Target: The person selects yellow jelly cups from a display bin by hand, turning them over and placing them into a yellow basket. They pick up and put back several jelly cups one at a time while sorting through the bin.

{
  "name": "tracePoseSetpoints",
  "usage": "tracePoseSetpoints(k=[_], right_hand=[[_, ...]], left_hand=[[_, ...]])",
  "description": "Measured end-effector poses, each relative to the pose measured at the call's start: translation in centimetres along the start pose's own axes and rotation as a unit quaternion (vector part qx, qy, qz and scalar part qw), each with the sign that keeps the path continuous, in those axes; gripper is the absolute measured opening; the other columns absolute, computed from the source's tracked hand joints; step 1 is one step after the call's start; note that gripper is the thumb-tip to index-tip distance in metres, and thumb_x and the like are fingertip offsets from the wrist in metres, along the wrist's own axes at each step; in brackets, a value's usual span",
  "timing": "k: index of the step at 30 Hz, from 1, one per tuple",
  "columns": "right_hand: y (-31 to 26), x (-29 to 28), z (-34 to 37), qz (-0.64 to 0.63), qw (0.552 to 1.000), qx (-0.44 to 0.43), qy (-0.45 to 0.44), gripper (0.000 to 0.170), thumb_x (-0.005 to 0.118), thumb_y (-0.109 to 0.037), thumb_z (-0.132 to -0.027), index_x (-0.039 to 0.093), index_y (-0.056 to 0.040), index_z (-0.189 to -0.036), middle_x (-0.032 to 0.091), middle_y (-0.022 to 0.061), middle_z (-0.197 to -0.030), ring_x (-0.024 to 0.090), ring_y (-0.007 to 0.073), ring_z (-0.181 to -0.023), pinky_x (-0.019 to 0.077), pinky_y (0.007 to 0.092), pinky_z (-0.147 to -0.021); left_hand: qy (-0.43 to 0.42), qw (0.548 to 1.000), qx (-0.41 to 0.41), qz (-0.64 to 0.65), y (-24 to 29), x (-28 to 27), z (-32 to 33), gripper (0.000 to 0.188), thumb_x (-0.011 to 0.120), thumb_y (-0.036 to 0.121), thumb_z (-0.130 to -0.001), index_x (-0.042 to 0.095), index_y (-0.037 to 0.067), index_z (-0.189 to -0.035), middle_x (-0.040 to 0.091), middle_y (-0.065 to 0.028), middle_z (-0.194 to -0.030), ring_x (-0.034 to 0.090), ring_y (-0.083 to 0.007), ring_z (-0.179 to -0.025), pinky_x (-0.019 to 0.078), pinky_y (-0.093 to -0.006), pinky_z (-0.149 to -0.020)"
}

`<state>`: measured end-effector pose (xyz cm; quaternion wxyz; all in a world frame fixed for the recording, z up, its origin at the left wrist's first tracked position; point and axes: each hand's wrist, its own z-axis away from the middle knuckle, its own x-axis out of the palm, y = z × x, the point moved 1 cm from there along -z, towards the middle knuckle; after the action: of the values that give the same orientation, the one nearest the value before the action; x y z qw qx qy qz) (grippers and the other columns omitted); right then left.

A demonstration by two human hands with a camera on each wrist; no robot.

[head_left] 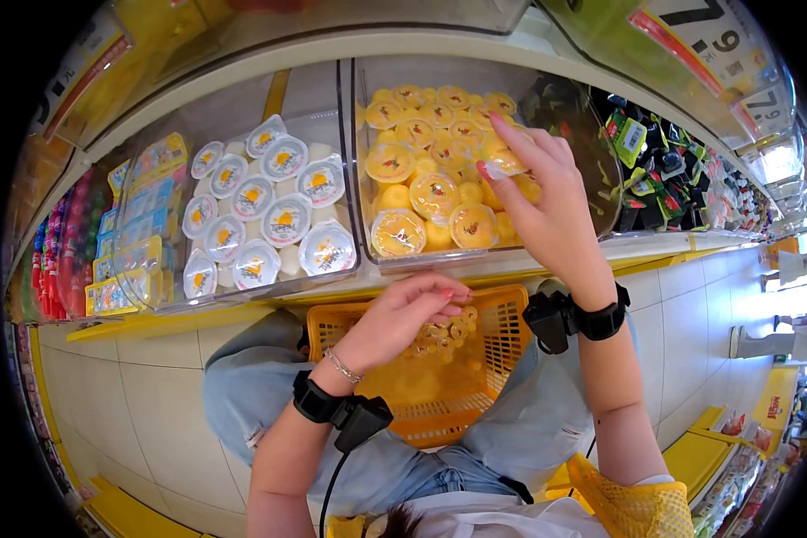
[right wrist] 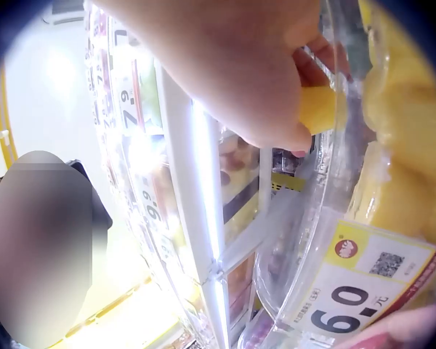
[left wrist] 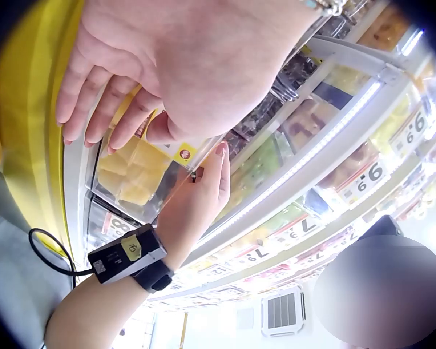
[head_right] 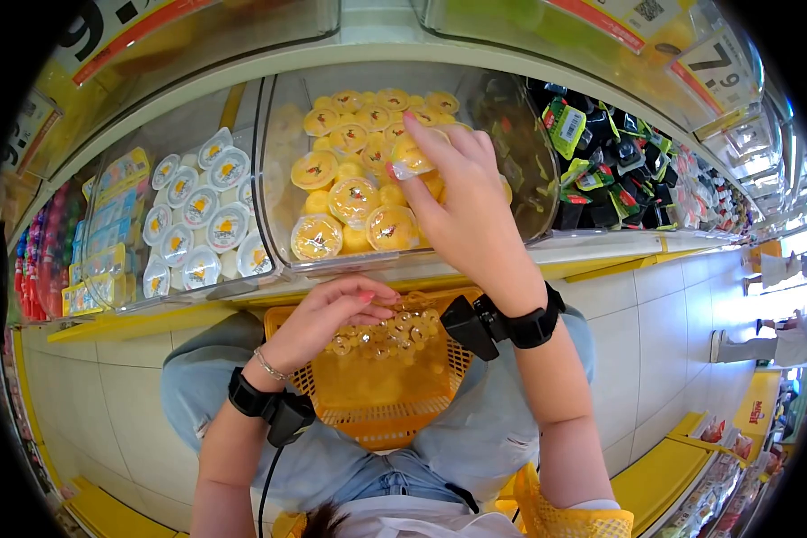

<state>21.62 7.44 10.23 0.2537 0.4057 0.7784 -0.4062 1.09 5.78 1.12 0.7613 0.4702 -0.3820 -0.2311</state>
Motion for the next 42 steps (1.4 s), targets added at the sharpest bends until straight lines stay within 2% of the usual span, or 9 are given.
tracePoseSetpoints(k=[10, 13, 16, 22, 25, 31, 34, 37, 42], right_hand=[[1.1, 3.0, -1.3, 0.065, 0.995, 0.02, -0.074, 0.049, 0.055, -0.016, -0.091, 0.047, 0.0093, -0.132, 0.057, 0.0251, -0.11, 0.047, 0.0399, -0.106, 0.0411, 0.0439, -0.093], [1.0, 3.0, -1.4, 0.073, 0.987, 0.059, -0.13, 0.051, 0.053, -0.016, -0.093, 0.041, 0.0063, -0.138, 0.054, 0.0212, -0.117, 0.043, 0.0368, -0.114, 0.0369, 0.0398, -0.099], [1.1, 3.3, -1.2, 0.088, 0.978, 0.062, -0.18, 0.052, 0.05, -0.02, -0.095, 0.039, 0.0077, -0.138, 0.053, 0.0223, -0.122, 0.042, 0.0372, -0.116, 0.0359, 0.0409, -0.101], [1.1, 3.3, -0.8, 0.071, 0.981, 0.031, -0.178, 0.055, 0.046, -0.026, -0.094, 0.042, 0.0082, -0.136, 0.052, 0.0211, -0.124, 0.043, 0.0363, -0.118, 0.0355, 0.044, -0.102], [0.6, 2.8, -0.7, 0.064, 0.979, 0.031, -0.189, 0.052, 0.046, -0.021, -0.094, 0.041, 0.0067, -0.138, 0.051, 0.0212, -0.125, 0.041, 0.0354, -0.118, 0.0344, 0.0388, -0.103], [0.6, 2.5, -0.7, 0.023, 0.986, 0.009, -0.162, 0.044, 0.049, -0.014, -0.092, 0.049, 0.0038, -0.133, 0.053, 0.019, -0.117, 0.043, 0.0335, -0.113, 0.0362, 0.0374, -0.098], [0.8, 2.3, -0.9, -0.015, 0.988, 0.026, -0.15, 0.04, 0.053, -0.011, -0.091, 0.054, 0.0019, -0.129, 0.056, 0.0187, -0.107, 0.049, 0.0331, -0.105, 0.0398, 0.0369, -0.092], [0.5, 2.1, -1.1, -0.035, 0.988, 0.064, -0.135, 0.034, 0.054, -0.01, -0.09, 0.059, 0.0063, -0.119, 0.06, 0.0235, -0.091, 0.055, 0.039, -0.095, 0.0443, 0.0419, -0.085], [0.6, 2.1, -1.3, -0.056, 0.986, 0.082, -0.132, 0.034, 0.058, -0.013, -0.09, 0.059, 0.0066, -0.118, 0.061, 0.0247, -0.087, 0.058, 0.04, -0.088, 0.0454, 0.0433, -0.079]], left_hand=[[0.002, 0.999, 0.013, -0.03, -0.1, -0.5, 0.3, 0.033, 0.043, 0.021, -0.101, 0.056, 0.002, -0.123, 0.061, -0.0085, -0.123, 0.06, -0.0165, -0.109, 0.046, -0.03, -0.096], [0.003, 0.999, 0.021, -0.037, -0.1, -0.6, 0.3, 0.033, 0.043, 0.022, -0.101, 0.057, 0.002, -0.124, 0.061, -0.0081, -0.123, 0.059, -0.0162, -0.109, 0.0459, -0.0302, -0.096], [0.002, 0.999, 0.025, -0.043, -0.3, -0.7, 0.4, 0.033, 0.042, 0.021, -0.101, 0.057, 0.002, -0.124, 0.061, -0.0076, -0.123, 0.059, -0.0159, -0.109, 0.0455, -0.0301, -0.096], [0.001, 0.999, 0.02, -0.047, -0.1, -0.6, 0.5, 0.033, 0.042, 0.021, -0.101, 0.057, 0.003, -0.124, 0.061, -0.0073, -0.123, 0.058, -0.0158, -0.11, 0.0446, -0.0299, -0.096], [0.0, 0.999, 0.019, -0.048, 0.0, -0.5, 0.4, 0.033, 0.042, 0.021, -0.101, 0.057, 0.002, -0.124, 0.06, -0.0074, -0.123, 0.058, -0.016, -0.11, 0.0444, -0.0297, -0.096], [-0.003, 0.999, 0.035, -0.034, -0.3, -0.5, 0.3, 0.033, 0.043, 0.017, -0.1, 0.055, -0.001, -0.124, 0.06, -0.0095, -0.123, 0.057, -0.0175, -0.112, 0.0442, -0.0311, -0.098], [-0.002, 0.999, 0.037, -0.03, -0.2, -0.5, 0.3, 0.033, 0.043, 0.016, -0.1, 0.055, -0.002, -0.124, 0.06, -0.0107, -0.122, 0.057, -0.0184, -0.112, 0.0443, -0.032, -0.098], [-0.001, 0.999, 0.037, -0.035, -0.2, -0.4, 0.3, 0.032, 0.043, 0.016, -0.1, 0.055, -0.003, -0.124, 0.06, -0.0108, -0.122, 0.057, -0.0186, -0.112, 0.0443, -0.0321, -0.098], [-0.005, 0.998, 0.038, -0.039, -0.6, -0.5, 0.1, 0.032, 0.043, 0.017, -0.1, 0.056, -0.001, -0.123, 0.06, -0.0099, -0.122, 0.057, -0.0182, -0.112, 0.0443, -0.0318, -0.098]])
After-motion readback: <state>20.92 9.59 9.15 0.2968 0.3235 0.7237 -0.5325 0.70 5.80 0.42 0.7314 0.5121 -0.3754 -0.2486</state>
